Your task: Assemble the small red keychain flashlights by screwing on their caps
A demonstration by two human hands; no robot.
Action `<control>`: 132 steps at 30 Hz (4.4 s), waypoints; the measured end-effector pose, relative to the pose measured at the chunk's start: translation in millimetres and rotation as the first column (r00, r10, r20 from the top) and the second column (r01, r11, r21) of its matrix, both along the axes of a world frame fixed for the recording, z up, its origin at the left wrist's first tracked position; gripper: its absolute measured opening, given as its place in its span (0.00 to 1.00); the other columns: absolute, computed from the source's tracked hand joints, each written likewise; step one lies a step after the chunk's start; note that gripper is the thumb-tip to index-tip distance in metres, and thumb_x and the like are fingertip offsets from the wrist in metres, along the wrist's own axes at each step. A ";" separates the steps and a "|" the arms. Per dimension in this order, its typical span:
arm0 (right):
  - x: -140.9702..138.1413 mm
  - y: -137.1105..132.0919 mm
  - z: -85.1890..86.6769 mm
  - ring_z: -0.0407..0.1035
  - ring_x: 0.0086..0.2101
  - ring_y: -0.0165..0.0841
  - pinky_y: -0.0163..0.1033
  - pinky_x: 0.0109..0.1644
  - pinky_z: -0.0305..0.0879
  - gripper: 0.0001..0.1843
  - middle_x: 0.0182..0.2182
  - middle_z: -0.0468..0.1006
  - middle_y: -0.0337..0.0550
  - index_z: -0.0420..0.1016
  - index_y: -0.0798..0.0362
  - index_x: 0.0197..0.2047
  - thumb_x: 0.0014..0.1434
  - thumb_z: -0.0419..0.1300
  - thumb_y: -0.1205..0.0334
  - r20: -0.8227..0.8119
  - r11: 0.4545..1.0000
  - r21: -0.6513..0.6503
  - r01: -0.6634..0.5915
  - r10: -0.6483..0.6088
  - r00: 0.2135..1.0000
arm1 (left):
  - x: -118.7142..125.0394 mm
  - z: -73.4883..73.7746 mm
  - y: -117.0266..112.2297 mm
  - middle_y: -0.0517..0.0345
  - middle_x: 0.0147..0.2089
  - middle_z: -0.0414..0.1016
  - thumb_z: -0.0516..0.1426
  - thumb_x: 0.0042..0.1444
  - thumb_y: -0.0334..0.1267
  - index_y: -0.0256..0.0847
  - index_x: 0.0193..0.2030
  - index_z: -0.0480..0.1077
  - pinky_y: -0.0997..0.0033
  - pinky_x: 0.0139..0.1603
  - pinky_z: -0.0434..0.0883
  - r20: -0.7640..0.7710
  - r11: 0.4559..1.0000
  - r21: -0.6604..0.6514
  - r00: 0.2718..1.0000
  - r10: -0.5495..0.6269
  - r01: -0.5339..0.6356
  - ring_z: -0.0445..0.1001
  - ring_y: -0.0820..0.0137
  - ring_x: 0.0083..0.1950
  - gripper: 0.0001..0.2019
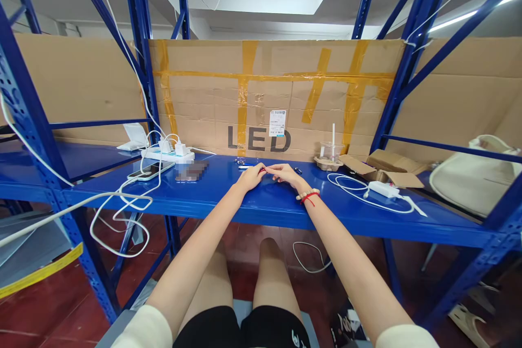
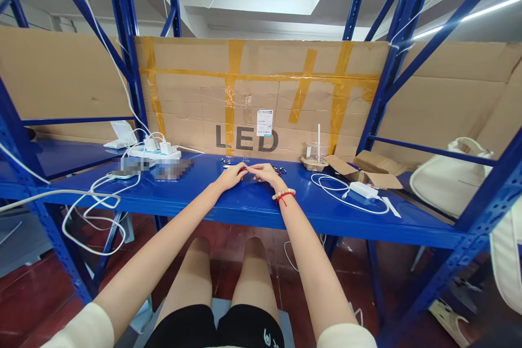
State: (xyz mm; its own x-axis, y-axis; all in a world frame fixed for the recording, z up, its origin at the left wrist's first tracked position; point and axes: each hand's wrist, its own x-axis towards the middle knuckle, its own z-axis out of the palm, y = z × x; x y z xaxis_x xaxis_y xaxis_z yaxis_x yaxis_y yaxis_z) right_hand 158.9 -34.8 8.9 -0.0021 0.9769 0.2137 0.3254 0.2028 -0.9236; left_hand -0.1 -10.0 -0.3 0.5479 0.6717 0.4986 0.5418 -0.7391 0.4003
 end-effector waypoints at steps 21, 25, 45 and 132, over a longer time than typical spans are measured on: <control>5.8 7.6 -6.2 0.62 0.18 0.20 0.24 0.15 0.54 0.14 0.27 0.77 0.42 0.77 0.57 0.36 0.43 0.66 0.62 -0.039 0.997 0.062 0.055 -0.053 0.998 | 1.2 -0.7 1.1 0.62 0.26 0.70 0.47 0.58 0.40 0.43 0.42 0.63 0.69 0.36 0.66 0.025 0.999 -0.031 0.999 0.027 -0.027 0.71 0.68 0.32 0.08; 5.4 7.0 -5.4 0.60 0.18 0.20 0.24 0.15 0.53 0.16 0.23 0.75 0.41 0.78 0.57 0.35 0.41 0.67 0.59 -0.039 0.995 0.074 0.072 -0.069 0.997 | 1.2 -1.4 2.0 0.62 0.26 0.70 0.47 0.58 0.40 0.43 0.42 0.63 0.69 0.36 0.66 0.018 0.999 -0.030 1.000 0.019 -0.018 0.71 0.68 0.32 0.08; 4.8 11.7 -4.8 0.59 0.17 0.19 0.25 0.16 0.54 0.17 0.31 0.77 0.43 0.76 0.57 0.33 0.44 0.64 0.53 -0.104 0.982 0.162 0.095 -0.079 0.991 | 1.7 -0.4 4.1 0.62 0.26 0.71 0.44 0.60 0.41 0.43 0.42 0.60 0.70 0.38 0.65 0.030 0.998 -0.057 0.999 0.024 -0.022 0.71 0.69 0.33 0.08; -3.7 -2.4 4.7 0.59 0.19 0.21 0.27 0.19 0.51 0.18 0.24 0.75 0.40 0.79 0.56 0.36 0.42 0.65 0.55 -0.078 0.989 0.139 -0.040 0.051 0.996 | -1.7 4.8 -5.2 0.59 0.33 0.71 0.44 0.60 0.40 0.43 0.46 0.57 0.70 0.36 0.65 -0.053 0.999 -0.029 0.998 0.034 -0.036 0.72 0.67 0.36 0.10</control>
State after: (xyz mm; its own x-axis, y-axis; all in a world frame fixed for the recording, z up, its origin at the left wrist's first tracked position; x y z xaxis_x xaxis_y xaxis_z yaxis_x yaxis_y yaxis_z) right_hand 155.1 -37.3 13.6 -0.0229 0.9374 0.3474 0.2380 0.3426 -0.9088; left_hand -1.8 -15.2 4.5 0.5489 0.7048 0.4494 0.5879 -0.7077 0.3918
